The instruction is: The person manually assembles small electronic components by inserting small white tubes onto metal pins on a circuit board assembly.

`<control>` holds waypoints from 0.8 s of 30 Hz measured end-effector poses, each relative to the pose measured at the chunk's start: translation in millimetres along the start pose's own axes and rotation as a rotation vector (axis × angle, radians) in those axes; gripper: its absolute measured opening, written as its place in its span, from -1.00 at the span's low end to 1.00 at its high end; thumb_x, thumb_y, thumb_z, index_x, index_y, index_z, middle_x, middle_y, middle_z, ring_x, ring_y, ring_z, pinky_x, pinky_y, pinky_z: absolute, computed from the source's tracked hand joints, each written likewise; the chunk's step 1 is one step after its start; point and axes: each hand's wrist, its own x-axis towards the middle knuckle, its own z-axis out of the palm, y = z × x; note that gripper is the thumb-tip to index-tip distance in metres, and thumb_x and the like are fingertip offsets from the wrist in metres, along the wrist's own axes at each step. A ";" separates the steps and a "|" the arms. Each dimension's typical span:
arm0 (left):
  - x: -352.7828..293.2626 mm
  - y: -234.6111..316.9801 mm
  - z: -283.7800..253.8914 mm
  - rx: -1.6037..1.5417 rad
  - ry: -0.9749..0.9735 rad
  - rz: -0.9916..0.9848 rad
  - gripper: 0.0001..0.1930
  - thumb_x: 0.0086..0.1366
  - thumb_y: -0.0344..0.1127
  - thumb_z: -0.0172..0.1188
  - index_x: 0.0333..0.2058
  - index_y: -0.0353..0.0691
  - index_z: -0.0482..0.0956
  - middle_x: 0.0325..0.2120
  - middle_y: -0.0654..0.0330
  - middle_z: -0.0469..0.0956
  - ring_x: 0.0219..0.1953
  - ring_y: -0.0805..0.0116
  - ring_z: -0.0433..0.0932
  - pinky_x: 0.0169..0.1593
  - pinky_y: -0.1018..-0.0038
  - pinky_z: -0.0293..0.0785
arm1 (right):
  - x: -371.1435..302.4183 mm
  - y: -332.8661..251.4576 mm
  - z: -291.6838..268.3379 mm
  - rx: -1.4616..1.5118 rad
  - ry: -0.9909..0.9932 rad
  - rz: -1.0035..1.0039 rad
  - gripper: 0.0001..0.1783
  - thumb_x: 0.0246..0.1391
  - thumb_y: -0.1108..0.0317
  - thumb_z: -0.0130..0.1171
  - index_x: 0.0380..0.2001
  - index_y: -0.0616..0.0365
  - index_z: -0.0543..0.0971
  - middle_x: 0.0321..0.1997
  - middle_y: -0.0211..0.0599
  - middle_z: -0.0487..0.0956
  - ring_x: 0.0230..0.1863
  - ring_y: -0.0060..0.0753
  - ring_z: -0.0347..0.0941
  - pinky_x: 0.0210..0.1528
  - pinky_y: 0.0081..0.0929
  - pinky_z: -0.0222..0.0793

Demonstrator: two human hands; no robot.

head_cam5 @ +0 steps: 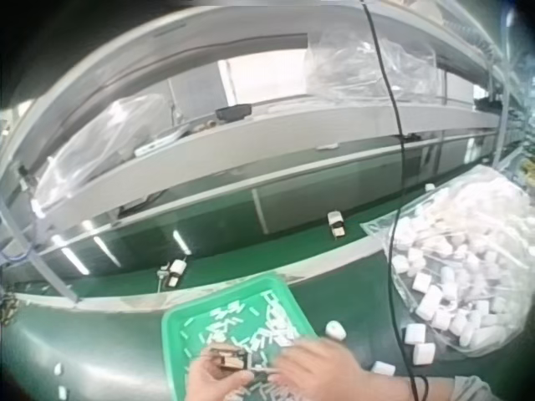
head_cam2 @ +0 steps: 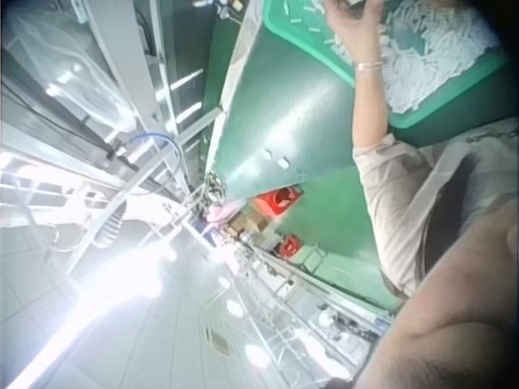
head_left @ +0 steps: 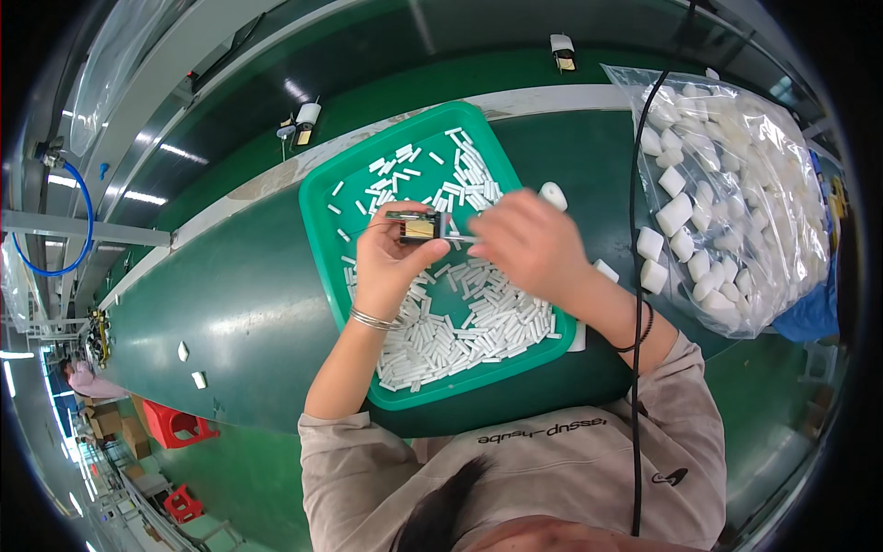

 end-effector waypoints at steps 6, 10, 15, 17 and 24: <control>1.5 -4.8 2.5 -0.197 0.104 0.017 -0.64 -0.16 -0.62 0.24 -0.35 -0.25 0.33 -0.30 0.07 0.46 -0.31 0.42 0.46 -0.25 0.55 0.44 | -2.2 37.8 -37.2 -0.271 -0.118 0.362 -0.63 -0.26 0.10 0.18 -0.41 0.13 0.46 -0.41 -0.35 0.39 -0.37 -0.28 0.36 -0.43 -0.45 0.32; 2.1 -9.4 0.7 -0.249 0.098 0.002 -0.63 -0.18 -0.64 0.23 -0.37 -0.21 0.33 -0.29 0.08 0.45 -0.31 0.40 0.46 -0.25 0.53 0.45 | -3.8 51.3 -35.6 -0.232 -0.488 0.527 -0.77 -0.23 0.30 0.16 -0.45 0.17 0.46 -0.50 -0.25 0.43 -0.37 -0.19 0.41 -0.39 -0.38 0.35; -1.0 -11.2 -4.1 -0.342 0.010 -0.035 -0.67 -0.11 -0.54 0.21 -0.34 -0.17 0.32 -0.30 0.16 0.43 -0.27 0.22 0.48 -0.21 0.38 0.48 | 4.3 46.9 -39.6 -0.340 -0.612 0.562 -0.88 -0.22 0.46 0.10 -0.51 0.21 0.44 -0.47 -0.16 0.44 -0.35 -0.16 0.42 -0.34 -0.34 0.35; -1.0 -9.0 -5.5 -0.381 0.017 -0.053 -0.66 -0.10 -0.52 0.21 -0.33 -0.16 0.32 -0.30 0.17 0.42 -0.28 0.22 0.48 -0.22 0.38 0.49 | 7.5 47.2 -47.4 0.001 -0.363 0.534 -0.84 -0.26 0.51 0.09 -0.47 0.25 0.43 -0.44 -0.08 0.43 -0.34 -0.13 0.41 -0.30 -0.43 0.35; -4.3 -3.1 2.5 -0.470 -0.037 0.000 -0.64 -0.11 -0.51 0.22 -0.31 -0.16 0.31 -0.30 0.17 0.42 -0.28 0.25 0.48 -0.23 0.36 0.49 | 27.0 -4.1 -7.4 1.399 0.288 0.782 -0.68 -0.03 0.53 0.00 -0.13 0.27 0.39 -0.22 -0.29 0.45 -0.28 -0.61 0.38 -0.19 -0.70 0.29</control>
